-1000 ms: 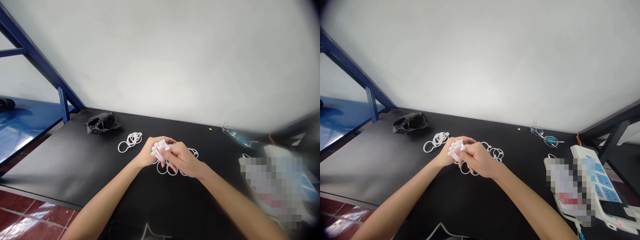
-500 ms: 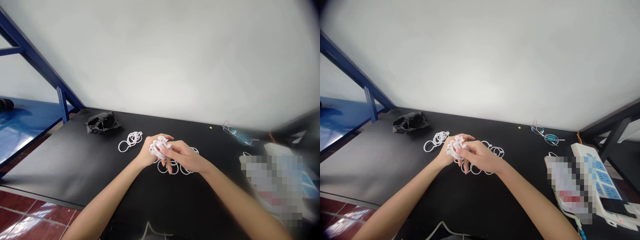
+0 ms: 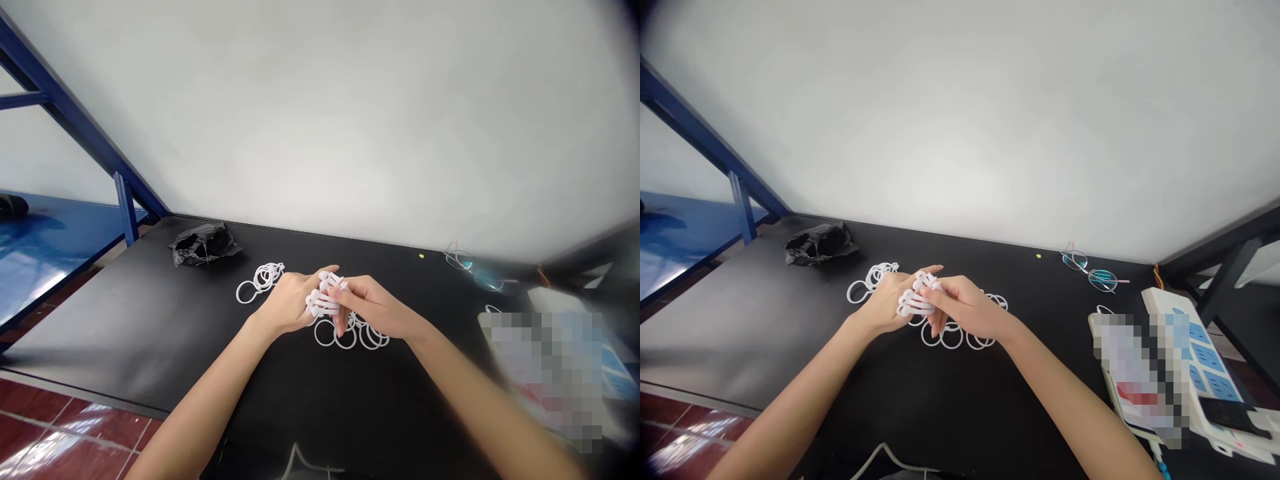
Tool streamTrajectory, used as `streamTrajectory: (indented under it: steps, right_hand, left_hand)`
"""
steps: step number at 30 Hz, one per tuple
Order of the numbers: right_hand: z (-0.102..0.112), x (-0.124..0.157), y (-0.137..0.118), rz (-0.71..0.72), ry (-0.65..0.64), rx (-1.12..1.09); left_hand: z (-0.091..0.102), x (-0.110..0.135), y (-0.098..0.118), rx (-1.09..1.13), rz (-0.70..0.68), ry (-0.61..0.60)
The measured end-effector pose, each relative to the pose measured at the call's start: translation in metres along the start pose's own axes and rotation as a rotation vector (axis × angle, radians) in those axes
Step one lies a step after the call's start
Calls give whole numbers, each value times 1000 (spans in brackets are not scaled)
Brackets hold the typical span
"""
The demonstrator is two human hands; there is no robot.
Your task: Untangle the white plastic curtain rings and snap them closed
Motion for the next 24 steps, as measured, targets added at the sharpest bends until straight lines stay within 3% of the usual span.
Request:
streamTrajectory:
  steps: [4,11,17,20,24]
  right_hand:
    - [-3,-1,2,28,-6,76]
    - [-9,5,-1,143,36,250]
    - [-14,10,-7,244,-4,209]
    - [-14,11,-11,232,-7,217]
    - [-9,12,-14,112,-42,265]
  left_hand:
    - [-3,0,-5,-23,62,-28]
    - [-14,0,0,574,101,-70]
    - [-1,-10,19,907,200,-81]
    - [3,-11,22,954,207,-81]
    - [-3,-6,18,870,197,-9]
Point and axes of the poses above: each hand's wrist, its own x-axis away from the middle knuckle, its own z-axis out of the back of the hand, y = z × x, the point moved 1 cm from there along -x, towards the middle knuckle, and after that the axes turned 7 degrees about -z, right-handed, at the moved point
